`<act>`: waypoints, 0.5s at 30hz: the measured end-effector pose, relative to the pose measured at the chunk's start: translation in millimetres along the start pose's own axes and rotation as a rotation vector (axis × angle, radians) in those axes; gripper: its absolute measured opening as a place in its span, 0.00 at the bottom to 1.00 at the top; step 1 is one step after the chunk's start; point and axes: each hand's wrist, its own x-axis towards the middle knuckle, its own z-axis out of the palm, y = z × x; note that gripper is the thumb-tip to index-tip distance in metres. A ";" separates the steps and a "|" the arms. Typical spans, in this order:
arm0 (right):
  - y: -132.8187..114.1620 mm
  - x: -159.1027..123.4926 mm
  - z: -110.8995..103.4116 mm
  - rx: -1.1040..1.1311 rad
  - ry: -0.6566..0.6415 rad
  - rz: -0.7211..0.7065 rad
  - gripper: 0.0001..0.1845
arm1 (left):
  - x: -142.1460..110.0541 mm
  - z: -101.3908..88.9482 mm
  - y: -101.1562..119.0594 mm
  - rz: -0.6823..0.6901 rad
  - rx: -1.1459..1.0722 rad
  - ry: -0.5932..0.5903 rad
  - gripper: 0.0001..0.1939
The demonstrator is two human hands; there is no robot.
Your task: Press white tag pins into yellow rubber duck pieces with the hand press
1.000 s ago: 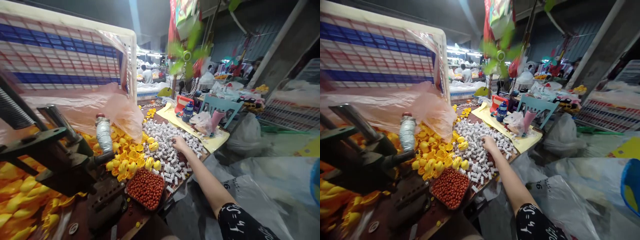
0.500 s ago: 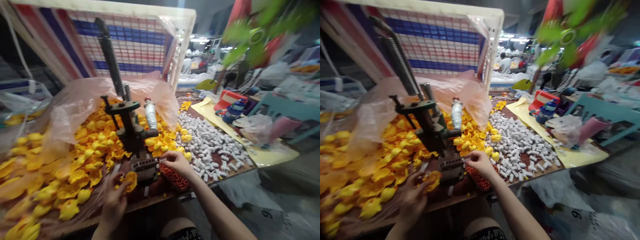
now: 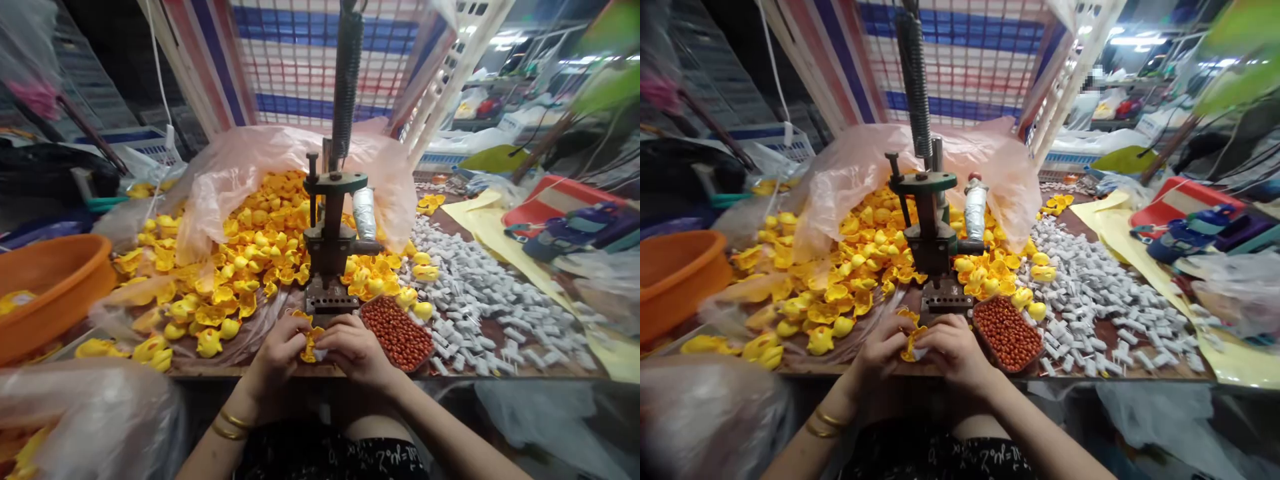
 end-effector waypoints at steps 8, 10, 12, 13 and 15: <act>-1.0 -1.6 -6.6 -0.044 -0.101 -0.002 0.08 | 1.8 -0.7 0.1 0.077 0.010 -0.043 0.14; -1.8 -3.2 -4.4 -0.099 -0.092 -0.027 0.09 | 2.5 -1.7 -0.6 0.071 -0.010 -0.029 0.14; -2.2 -6.5 0.4 -0.112 -0.060 -0.016 0.12 | 3.4 -2.4 -1.2 0.083 -0.018 -0.003 0.12; -2.1 -8.6 3.3 -0.086 -0.039 0.012 0.13 | 3.5 -2.0 -1.2 0.095 -0.019 0.023 0.11; -1.0 -13.2 9.4 -0.006 -0.002 0.085 0.15 | 2.5 1.9 0.1 0.080 -0.044 0.116 0.09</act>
